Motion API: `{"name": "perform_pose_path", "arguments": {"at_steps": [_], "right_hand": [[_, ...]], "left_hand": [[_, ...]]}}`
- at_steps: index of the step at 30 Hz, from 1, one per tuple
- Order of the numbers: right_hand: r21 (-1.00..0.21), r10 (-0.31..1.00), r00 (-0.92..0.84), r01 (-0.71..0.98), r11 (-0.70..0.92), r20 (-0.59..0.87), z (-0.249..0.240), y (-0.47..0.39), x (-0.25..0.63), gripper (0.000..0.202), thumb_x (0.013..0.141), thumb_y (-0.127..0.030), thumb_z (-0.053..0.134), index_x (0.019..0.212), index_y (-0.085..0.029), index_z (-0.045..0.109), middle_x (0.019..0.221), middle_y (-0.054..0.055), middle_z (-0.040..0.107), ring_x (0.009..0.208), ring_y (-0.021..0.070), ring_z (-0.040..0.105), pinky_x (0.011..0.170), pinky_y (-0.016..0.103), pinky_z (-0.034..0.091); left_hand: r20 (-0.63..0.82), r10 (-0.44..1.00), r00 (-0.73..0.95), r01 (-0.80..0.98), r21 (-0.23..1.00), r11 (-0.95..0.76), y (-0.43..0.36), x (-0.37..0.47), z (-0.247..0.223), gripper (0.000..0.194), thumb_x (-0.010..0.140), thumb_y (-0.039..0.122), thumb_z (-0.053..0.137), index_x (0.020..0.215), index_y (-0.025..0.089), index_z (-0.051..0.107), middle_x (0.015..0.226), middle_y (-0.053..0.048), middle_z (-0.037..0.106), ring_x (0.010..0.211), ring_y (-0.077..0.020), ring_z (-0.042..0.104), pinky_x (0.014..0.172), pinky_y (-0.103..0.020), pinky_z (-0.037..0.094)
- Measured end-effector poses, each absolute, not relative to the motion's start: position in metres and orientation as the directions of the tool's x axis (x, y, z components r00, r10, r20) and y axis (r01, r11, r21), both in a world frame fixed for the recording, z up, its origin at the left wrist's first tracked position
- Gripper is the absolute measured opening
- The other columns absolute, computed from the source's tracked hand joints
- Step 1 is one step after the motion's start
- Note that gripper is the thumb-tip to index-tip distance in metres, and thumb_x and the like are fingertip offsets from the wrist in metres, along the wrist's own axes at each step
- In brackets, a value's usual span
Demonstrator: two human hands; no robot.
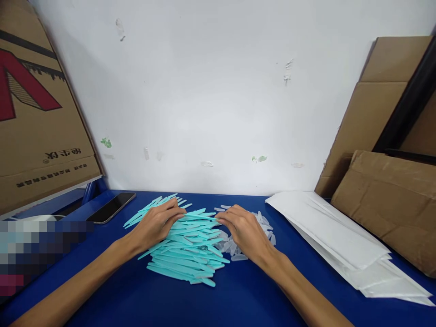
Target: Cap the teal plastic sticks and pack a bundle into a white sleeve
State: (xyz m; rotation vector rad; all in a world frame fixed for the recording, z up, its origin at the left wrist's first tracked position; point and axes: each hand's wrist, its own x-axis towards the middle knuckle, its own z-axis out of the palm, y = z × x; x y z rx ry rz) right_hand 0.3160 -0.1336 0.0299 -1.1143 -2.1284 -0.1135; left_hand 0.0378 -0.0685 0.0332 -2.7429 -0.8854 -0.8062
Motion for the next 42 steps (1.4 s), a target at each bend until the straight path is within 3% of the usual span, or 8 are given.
{"name": "perform_pose_path", "arguments": {"at_steps": [7, 13, 20, 23, 27, 32, 35, 42], "right_hand": [[-0.222, 0.667, -0.382, 0.739, 0.636, 0.639, 0.028, -0.133, 0.317, 0.02, 0.099, -0.02, 0.053, 0.103, -0.02, 0.072, 0.092, 0.003, 0.075, 0.083, 0.0183, 0.065, 0.071, 0.03, 0.054], [-0.136, 0.618, -0.419, 0.746, 0.652, 0.665, 0.026, -0.129, 0.319, 0.023, 0.1, -0.019, 0.049, 0.104, -0.019, 0.071, 0.093, 0.005, 0.075, 0.081, 0.0189, 0.065, 0.068, 0.032, 0.053], [-0.087, 0.593, -0.485, 0.723, 0.685, 0.642, 0.019, -0.13, 0.31, 0.021, 0.101, -0.024, 0.05, 0.108, -0.021, 0.069, 0.096, 0.004, 0.075, 0.087, 0.0181, 0.067, 0.082, 0.035, 0.05], [-0.125, 0.657, -0.418, 0.778, 0.615, 0.628, 0.025, -0.133, 0.309, 0.023, 0.102, -0.028, 0.049, 0.117, -0.023, 0.066, 0.104, 0.003, 0.075, 0.096, 0.019, 0.067, 0.088, 0.036, 0.048], [-0.164, 0.757, -0.24, 0.894, 0.416, 0.608, 0.033, -0.13, 0.323, 0.027, 0.102, -0.031, 0.045, 0.119, -0.022, 0.065, 0.114, 0.006, 0.071, 0.1, 0.0223, 0.066, 0.089, 0.038, 0.047], [-0.063, 0.864, -0.106, 0.986, 0.156, 0.492, 0.023, -0.114, 0.349, 0.031, 0.101, -0.031, 0.043, 0.108, -0.019, 0.071, 0.116, 0.012, 0.068, 0.096, 0.0265, 0.067, 0.083, 0.039, 0.048], [0.01, 0.911, -0.089, 0.996, 0.093, 0.404, 0.014, -0.109, 0.357, 0.032, 0.099, -0.031, 0.045, 0.114, -0.017, 0.07, 0.116, 0.016, 0.068, 0.102, 0.03, 0.066, 0.083, 0.039, 0.048], [0.026, 0.951, -0.089, 0.996, 0.085, 0.295, 0.011, -0.11, 0.356, 0.026, 0.097, -0.027, 0.049, 0.107, -0.019, 0.071, 0.094, 0.012, 0.073, 0.082, 0.0266, 0.07, 0.068, 0.033, 0.045]], "left_hand": [[0.532, 0.501, 0.682, 0.578, 0.028, -0.816, -0.07, 0.039, 0.033, 0.029, 0.105, 0.025, 0.035, 0.107, 0.018, 0.063, 0.091, -0.005, 0.055, 0.072, -0.015, 0.053, 0.059, -0.025, 0.037], [0.528, 0.481, 0.7, 0.57, -0.007, -0.821, -0.073, 0.039, 0.035, 0.026, 0.104, 0.024, 0.038, 0.106, 0.019, 0.063, 0.091, -0.005, 0.058, 0.071, -0.0154, 0.054, 0.058, -0.026, 0.036], [0.466, 0.421, 0.778, 0.513, -0.084, -0.855, -0.081, 0.05, 0.037, 0.024, 0.103, 0.026, 0.04, 0.103, 0.019, 0.063, 0.09, -0.005, 0.064, 0.08, -0.018, 0.058, 0.063, -0.027, 0.04], [0.492, 0.443, 0.749, 0.558, -0.109, -0.823, -0.076, 0.048, 0.039, 0.026, 0.104, 0.026, 0.039, 0.1, 0.019, 0.063, 0.091, -0.005, 0.068, 0.085, -0.0201, 0.058, 0.07, -0.03, 0.042], [0.511, 0.618, 0.598, 0.749, -0.08, -0.658, -0.062, 0.036, 0.041, 0.027, 0.103, 0.029, 0.041, 0.102, 0.021, 0.066, 0.091, -0.006, 0.071, 0.088, -0.0231, 0.06, 0.067, -0.029, 0.042], [0.365, 0.846, 0.389, 0.914, -0.039, -0.403, -0.046, 0.021, 0.041, 0.025, 0.1, 0.029, 0.044, 0.103, 0.022, 0.068, 0.082, -0.007, 0.068, 0.079, -0.0246, 0.065, 0.06, -0.027, 0.038], [0.319, 0.867, 0.382, 0.918, -0.029, -0.394, -0.041, 0.015, 0.04, 0.024, 0.099, 0.027, 0.046, 0.099, 0.021, 0.069, 0.083, -0.008, 0.069, 0.082, -0.0261, 0.067, 0.06, -0.027, 0.037], [0.254, 0.871, 0.421, 0.902, -0.019, -0.43, -0.037, 0.013, 0.034, 0.023, 0.097, 0.029, 0.05, 0.088, 0.022, 0.071, 0.089, -0.008, 0.067, 0.082, -0.0248, 0.067, 0.06, -0.026, 0.037]]}}
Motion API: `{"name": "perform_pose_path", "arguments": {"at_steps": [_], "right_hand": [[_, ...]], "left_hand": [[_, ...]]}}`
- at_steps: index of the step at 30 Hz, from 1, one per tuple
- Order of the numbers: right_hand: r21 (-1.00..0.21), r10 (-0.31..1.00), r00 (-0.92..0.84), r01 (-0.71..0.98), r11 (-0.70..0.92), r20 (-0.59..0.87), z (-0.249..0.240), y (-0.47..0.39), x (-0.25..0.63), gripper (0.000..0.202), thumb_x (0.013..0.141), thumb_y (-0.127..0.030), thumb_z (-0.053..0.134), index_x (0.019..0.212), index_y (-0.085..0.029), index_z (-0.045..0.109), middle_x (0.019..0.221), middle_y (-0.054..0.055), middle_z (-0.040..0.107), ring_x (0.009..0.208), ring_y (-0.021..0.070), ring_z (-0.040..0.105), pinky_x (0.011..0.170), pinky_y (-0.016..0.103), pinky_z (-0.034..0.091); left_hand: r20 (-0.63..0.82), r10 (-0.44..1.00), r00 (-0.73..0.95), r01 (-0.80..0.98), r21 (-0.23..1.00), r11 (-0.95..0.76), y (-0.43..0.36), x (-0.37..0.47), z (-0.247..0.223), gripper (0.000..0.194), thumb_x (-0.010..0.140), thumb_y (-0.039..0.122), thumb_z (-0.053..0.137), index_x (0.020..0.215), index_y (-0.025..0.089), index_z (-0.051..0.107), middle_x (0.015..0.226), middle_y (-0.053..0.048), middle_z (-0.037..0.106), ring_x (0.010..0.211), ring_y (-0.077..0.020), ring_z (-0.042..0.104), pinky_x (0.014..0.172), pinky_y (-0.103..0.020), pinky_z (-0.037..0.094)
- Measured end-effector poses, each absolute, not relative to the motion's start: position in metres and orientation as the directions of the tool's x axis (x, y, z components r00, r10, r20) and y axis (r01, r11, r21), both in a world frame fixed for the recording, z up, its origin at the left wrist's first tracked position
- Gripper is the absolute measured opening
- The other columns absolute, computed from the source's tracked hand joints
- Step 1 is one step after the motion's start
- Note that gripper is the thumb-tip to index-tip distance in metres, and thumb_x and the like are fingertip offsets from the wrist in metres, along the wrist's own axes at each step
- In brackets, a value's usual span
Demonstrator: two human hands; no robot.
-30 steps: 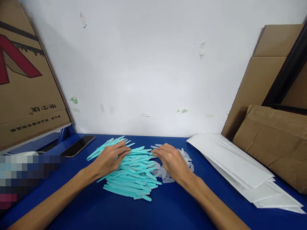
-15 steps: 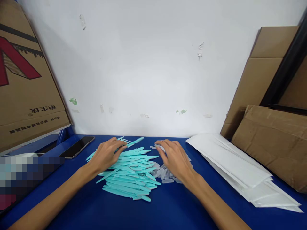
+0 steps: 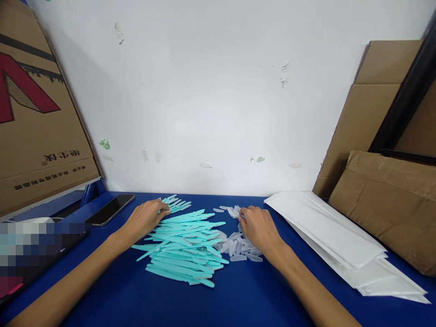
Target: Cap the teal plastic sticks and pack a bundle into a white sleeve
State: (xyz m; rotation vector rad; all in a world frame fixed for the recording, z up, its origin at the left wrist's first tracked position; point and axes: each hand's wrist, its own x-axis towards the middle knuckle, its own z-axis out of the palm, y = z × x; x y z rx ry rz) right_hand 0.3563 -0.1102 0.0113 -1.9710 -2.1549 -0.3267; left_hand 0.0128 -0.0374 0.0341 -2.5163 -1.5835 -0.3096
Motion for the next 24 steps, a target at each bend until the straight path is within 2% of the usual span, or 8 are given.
{"name": "perform_pose_path", "arguments": {"at_steps": [13, 17, 24], "right_hand": [[-0.012, 0.93, -0.143, 0.988, 0.156, 0.338, 0.0116, -0.1105, 0.3509, 0.023, 0.097, -0.028, 0.052, 0.109, -0.019, 0.07, 0.096, 0.01, 0.072, 0.089, 0.0258, 0.065, 0.073, 0.033, 0.043], [-0.027, 0.93, -0.15, 0.985, 0.169, 0.335, 0.0112, -0.1104, 0.35, 0.019, 0.096, -0.024, 0.055, 0.104, -0.019, 0.071, 0.093, 0.009, 0.071, 0.088, 0.0248, 0.065, 0.072, 0.032, 0.042], [-0.036, 0.92, -0.168, 0.981, 0.193, 0.354, 0.012, -0.1098, 0.3504, 0.017, 0.094, -0.018, 0.055, 0.093, -0.021, 0.071, 0.085, 0.006, 0.07, 0.081, 0.0227, 0.063, 0.066, 0.029, 0.038]], "left_hand": [[0.237, 0.888, 0.395, 0.914, 0.001, -0.406, -0.0345, 0.012, 0.0299, 0.017, 0.094, 0.026, 0.053, 0.09, 0.021, 0.068, 0.092, -0.008, 0.068, 0.082, -0.0244, 0.065, 0.062, -0.027, 0.037], [0.231, 0.876, 0.423, 0.899, 0.016, -0.438, -0.035, 0.0138, 0.0289, 0.017, 0.095, 0.031, 0.054, 0.092, 0.023, 0.068, 0.092, -0.007, 0.068, 0.084, -0.0243, 0.065, 0.062, -0.027, 0.037], [0.229, 0.876, 0.424, 0.893, 0.053, -0.446, -0.0305, 0.0096, 0.0253, 0.011, 0.094, 0.03, 0.058, 0.092, 0.024, 0.068, 0.09, -0.005, 0.068, 0.082, -0.023, 0.065, 0.061, -0.026, 0.036]]}}
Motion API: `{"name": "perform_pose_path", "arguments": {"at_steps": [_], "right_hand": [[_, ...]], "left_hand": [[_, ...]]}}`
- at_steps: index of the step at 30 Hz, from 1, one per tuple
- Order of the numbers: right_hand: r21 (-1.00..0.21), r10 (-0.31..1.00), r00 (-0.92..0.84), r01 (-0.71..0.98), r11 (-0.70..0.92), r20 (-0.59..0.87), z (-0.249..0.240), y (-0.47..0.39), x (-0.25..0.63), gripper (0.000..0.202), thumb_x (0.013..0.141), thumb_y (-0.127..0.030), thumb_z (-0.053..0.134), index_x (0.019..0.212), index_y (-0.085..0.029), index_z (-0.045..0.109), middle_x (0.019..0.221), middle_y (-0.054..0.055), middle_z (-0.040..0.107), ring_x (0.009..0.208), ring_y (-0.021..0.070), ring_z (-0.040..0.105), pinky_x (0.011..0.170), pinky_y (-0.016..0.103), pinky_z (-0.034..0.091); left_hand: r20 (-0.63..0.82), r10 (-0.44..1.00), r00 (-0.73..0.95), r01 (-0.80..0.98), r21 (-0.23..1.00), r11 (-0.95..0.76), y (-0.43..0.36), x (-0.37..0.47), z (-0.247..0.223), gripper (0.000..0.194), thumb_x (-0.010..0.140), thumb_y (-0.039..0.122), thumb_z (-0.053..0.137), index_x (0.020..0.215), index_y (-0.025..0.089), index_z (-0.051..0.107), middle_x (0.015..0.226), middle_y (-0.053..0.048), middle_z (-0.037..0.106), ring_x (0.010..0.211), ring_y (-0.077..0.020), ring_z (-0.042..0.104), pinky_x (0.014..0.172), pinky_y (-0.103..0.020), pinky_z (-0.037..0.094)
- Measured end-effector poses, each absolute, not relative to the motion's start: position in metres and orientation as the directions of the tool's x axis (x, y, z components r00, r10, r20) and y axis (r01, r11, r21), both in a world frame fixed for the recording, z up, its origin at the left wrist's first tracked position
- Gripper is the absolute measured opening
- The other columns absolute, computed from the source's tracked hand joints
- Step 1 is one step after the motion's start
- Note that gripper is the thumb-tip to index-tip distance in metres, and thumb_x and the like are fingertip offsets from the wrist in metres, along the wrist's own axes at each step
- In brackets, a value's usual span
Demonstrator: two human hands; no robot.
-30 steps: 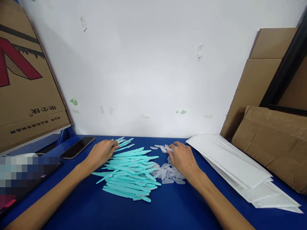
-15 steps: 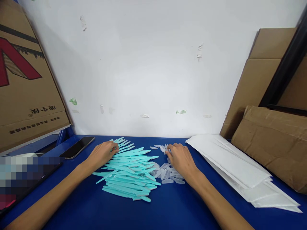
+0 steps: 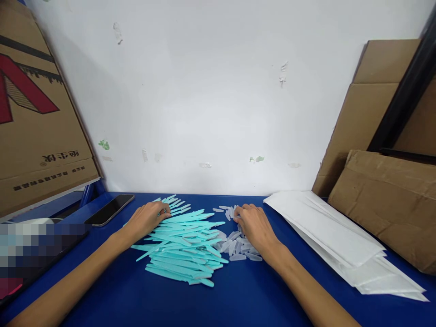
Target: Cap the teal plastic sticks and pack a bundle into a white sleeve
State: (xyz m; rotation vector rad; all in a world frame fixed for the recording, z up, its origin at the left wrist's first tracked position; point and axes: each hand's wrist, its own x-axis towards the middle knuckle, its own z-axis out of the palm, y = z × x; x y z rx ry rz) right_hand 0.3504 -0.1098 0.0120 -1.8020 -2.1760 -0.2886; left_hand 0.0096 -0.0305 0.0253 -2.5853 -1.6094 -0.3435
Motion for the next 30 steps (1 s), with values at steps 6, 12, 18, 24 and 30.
{"name": "perform_pose_path", "arguments": {"at_steps": [6, 12, 18, 24, 30], "right_hand": [[-0.035, 0.911, -0.177, 0.978, 0.205, 0.372, 0.016, -0.111, 0.348, 0.017, 0.094, -0.017, 0.055, 0.086, -0.021, 0.069, 0.08, 0.005, 0.07, 0.079, 0.0221, 0.064, 0.065, 0.029, 0.037], [-0.02, 0.872, -0.182, 0.977, 0.214, 0.454, 0.015, -0.109, 0.351, 0.016, 0.097, -0.023, 0.052, 0.095, -0.022, 0.068, 0.081, 0.004, 0.074, 0.074, 0.0218, 0.067, 0.062, 0.029, 0.038], [-0.014, 0.873, -0.188, 0.976, 0.218, 0.451, 0.018, -0.112, 0.347, 0.019, 0.096, -0.023, 0.052, 0.095, -0.022, 0.07, 0.079, 0.004, 0.075, 0.073, 0.0218, 0.068, 0.064, 0.029, 0.04], [-0.016, 0.878, -0.196, 0.974, 0.225, 0.436, 0.02, -0.113, 0.344, 0.021, 0.098, -0.022, 0.05, 0.094, -0.021, 0.07, 0.078, 0.004, 0.075, 0.076, 0.0221, 0.069, 0.066, 0.029, 0.041], [-0.021, 0.886, -0.193, 0.975, 0.222, 0.422, 0.021, -0.115, 0.345, 0.021, 0.098, -0.021, 0.049, 0.094, -0.021, 0.07, 0.075, 0.004, 0.073, 0.072, 0.0214, 0.067, 0.063, 0.028, 0.04]], "left_hand": [[0.26, 0.87, 0.42, 0.891, 0.062, -0.449, -0.03, 0.01, 0.025, 0.015, 0.095, 0.029, 0.054, 0.095, 0.022, 0.067, 0.09, -0.007, 0.067, 0.081, -0.0239, 0.064, 0.062, -0.027, 0.037], [0.284, 0.783, 0.554, 0.774, 0.172, -0.61, -0.041, 0.022, 0.025, 0.026, 0.097, 0.043, 0.051, 0.096, 0.025, 0.07, 0.094, -0.004, 0.069, 0.091, -0.0227, 0.063, 0.072, -0.029, 0.043], [0.26, 0.794, 0.55, 0.739, 0.291, -0.607, -0.041, 0.023, 0.023, 0.029, 0.093, 0.048, 0.056, 0.094, 0.023, 0.069, 0.093, -0.005, 0.068, 0.083, -0.0216, 0.062, 0.068, -0.03, 0.044], [0.236, 0.824, 0.514, 0.751, 0.341, -0.566, -0.04, 0.022, 0.023, 0.028, 0.092, 0.048, 0.057, 0.09, 0.022, 0.067, 0.09, -0.004, 0.068, 0.08, -0.0211, 0.062, 0.065, -0.029, 0.043], [0.246, 0.812, 0.529, 0.738, 0.338, -0.584, -0.042, 0.023, 0.026, 0.023, 0.093, 0.042, 0.055, 0.09, 0.023, 0.067, 0.091, -0.004, 0.068, 0.081, -0.0211, 0.062, 0.067, -0.03, 0.043]]}}
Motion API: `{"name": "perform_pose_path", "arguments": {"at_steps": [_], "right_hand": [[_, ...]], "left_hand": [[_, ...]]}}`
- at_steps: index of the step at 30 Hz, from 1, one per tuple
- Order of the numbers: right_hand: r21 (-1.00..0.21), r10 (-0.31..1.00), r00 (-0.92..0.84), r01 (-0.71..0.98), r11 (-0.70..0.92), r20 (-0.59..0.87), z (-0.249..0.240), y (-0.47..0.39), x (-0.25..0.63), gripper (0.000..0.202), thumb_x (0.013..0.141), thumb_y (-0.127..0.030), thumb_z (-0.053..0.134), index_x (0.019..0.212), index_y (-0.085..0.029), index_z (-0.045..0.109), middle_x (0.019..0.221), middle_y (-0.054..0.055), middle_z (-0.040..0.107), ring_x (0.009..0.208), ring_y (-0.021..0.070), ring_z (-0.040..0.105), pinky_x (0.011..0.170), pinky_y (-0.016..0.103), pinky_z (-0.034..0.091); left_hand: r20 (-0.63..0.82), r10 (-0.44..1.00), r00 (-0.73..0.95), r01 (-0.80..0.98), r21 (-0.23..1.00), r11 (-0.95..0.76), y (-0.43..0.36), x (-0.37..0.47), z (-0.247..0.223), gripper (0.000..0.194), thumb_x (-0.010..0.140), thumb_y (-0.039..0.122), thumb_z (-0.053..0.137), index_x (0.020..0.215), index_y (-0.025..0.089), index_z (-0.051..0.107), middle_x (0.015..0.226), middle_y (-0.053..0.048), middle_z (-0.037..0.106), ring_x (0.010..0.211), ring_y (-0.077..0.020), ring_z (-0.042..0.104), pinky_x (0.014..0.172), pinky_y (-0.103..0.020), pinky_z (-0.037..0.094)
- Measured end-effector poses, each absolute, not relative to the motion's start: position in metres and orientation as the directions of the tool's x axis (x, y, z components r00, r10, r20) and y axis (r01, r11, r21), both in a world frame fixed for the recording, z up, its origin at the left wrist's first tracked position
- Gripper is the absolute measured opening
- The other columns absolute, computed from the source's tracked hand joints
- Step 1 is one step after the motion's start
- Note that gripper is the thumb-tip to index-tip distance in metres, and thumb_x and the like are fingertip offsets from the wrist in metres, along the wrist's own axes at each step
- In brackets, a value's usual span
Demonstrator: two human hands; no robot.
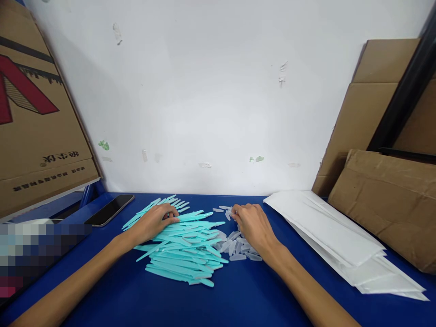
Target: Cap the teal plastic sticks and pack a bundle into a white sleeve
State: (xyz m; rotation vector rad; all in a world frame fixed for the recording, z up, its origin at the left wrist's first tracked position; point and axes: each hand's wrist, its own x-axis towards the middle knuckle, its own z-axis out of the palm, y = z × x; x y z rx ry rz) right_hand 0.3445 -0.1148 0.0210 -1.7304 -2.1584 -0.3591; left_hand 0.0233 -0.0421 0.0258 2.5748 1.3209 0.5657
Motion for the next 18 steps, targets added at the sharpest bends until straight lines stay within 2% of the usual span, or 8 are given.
{"name": "perform_pose_path", "arguments": {"at_steps": [11, 18], "right_hand": [[-0.031, 0.885, -0.194, 0.973, 0.228, 0.424, 0.0229, -0.1157, 0.3416, 0.021, 0.097, -0.02, 0.05, 0.09, -0.021, 0.069, 0.071, 0.003, 0.072, 0.069, 0.0207, 0.065, 0.06, 0.027, 0.038], [-0.109, 0.882, -0.14, 0.972, 0.21, 0.45, 0.0192, -0.1171, 0.3402, 0.02, 0.098, -0.028, 0.05, 0.1, -0.021, 0.069, 0.075, 0.004, 0.073, 0.067, 0.0206, 0.067, 0.057, 0.027, 0.04]], "left_hand": [[0.295, 0.783, 0.548, 0.704, 0.344, -0.622, -0.0435, 0.0251, 0.0267, 0.025, 0.097, 0.037, 0.048, 0.091, 0.022, 0.067, 0.094, -0.004, 0.07, 0.083, -0.0215, 0.062, 0.068, -0.03, 0.041], [0.317, 0.784, 0.533, 0.709, 0.338, -0.619, -0.0439, 0.0267, 0.0277, 0.021, 0.099, 0.035, 0.044, 0.091, 0.023, 0.06, 0.081, 0.0, 0.066, 0.074, -0.0194, 0.058, 0.064, -0.028, 0.036]]}}
